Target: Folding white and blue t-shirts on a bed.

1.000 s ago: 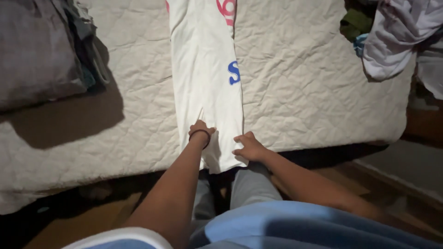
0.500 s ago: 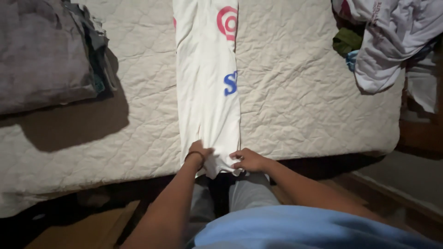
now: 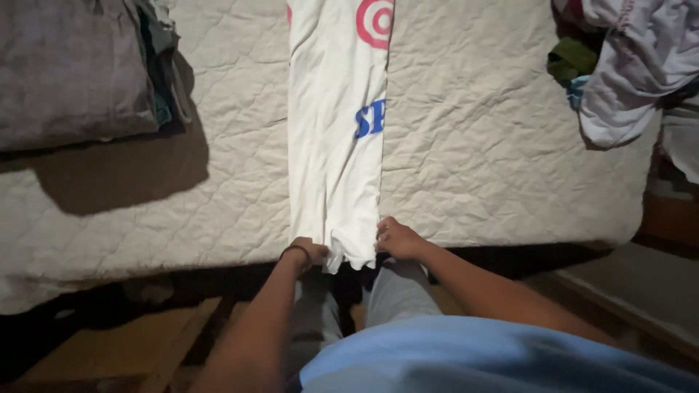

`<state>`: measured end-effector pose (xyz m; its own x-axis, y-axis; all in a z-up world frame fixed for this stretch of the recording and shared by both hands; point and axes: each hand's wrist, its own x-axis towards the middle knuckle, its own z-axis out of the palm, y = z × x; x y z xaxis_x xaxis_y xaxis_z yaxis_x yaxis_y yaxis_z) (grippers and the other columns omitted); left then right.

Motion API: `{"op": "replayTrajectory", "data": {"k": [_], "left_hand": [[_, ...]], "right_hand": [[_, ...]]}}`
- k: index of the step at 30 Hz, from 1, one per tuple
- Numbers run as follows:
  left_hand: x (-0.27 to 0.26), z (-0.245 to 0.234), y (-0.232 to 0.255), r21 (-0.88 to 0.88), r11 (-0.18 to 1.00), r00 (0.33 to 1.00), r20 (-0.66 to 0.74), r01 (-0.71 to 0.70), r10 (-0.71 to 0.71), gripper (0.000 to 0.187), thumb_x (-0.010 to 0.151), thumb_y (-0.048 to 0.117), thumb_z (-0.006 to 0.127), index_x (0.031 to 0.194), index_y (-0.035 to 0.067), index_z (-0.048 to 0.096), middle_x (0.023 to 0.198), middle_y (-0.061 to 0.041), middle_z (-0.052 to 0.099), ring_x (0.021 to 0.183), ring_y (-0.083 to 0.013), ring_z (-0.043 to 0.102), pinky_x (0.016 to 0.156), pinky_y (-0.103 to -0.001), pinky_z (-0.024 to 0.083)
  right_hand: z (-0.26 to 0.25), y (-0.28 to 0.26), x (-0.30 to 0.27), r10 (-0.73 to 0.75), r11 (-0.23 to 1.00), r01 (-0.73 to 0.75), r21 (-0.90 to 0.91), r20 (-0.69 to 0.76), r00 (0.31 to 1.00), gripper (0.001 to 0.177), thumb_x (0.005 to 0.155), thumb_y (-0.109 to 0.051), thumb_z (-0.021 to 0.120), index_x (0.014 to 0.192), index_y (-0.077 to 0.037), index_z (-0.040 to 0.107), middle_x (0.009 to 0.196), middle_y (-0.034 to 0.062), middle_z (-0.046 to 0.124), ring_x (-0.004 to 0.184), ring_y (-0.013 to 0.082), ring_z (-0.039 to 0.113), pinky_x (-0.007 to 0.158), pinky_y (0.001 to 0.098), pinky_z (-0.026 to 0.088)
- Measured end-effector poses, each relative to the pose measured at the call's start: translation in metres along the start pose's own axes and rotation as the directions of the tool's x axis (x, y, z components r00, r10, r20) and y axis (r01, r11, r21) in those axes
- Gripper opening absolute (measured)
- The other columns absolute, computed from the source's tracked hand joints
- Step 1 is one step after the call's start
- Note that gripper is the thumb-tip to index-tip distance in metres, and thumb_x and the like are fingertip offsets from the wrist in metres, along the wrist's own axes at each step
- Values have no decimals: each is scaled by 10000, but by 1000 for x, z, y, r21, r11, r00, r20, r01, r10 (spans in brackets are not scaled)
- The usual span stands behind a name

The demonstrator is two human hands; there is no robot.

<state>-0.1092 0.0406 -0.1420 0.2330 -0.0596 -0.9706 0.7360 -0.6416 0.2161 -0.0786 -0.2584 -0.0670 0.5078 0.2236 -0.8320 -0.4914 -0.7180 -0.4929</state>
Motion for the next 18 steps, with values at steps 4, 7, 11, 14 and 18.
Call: {"op": "replayTrajectory", "data": {"k": [4,7,11,14,18], "left_hand": [[-15,8,-4,-321,938,991,-4,-129,135,334,770,257,731,919,-41,741,802,-126,717,699,-217,639,648,-367,519],[-1,30,-28,-439,873,976,-37,-210,216,348,819,264,662,984,-36,725,860,-151,705,759,-246,625,698,-379,509],[9,39,-31,-126,938,945,-87,-324,315,413,862,331,620,1119,19,709,1048,-211,752,982,-316,678,877,-414,537],[-25,14,-15,126,992,992,-128,-6,22,441,849,337,659,1177,47,714,1189,-219,717,1139,-361,676,952,-473,544],[-58,-33,19,216,897,919,-181,385,-350,549,810,380,774,1254,76,669,1314,-187,629,1250,-376,625,1007,-488,526]], "right_hand": [[4,14,9,-23,1000,22,12,72,997,351,775,-260,814,1030,-90,644,957,118,747,912,235,710,820,349,550],[8,17,6,23,999,-29,40,137,990,263,805,-252,803,969,-73,702,943,80,753,879,187,706,794,330,554],[15,28,17,108,960,-153,233,196,975,247,827,-184,781,977,-17,678,909,90,736,775,205,698,691,360,580],[21,33,20,-27,973,-35,229,265,964,281,882,-224,750,1101,-48,753,972,101,771,861,162,710,774,303,570],[26,28,30,20,994,-46,101,244,970,443,848,-257,777,1233,-51,699,1041,112,778,908,180,742,823,310,587]]}}
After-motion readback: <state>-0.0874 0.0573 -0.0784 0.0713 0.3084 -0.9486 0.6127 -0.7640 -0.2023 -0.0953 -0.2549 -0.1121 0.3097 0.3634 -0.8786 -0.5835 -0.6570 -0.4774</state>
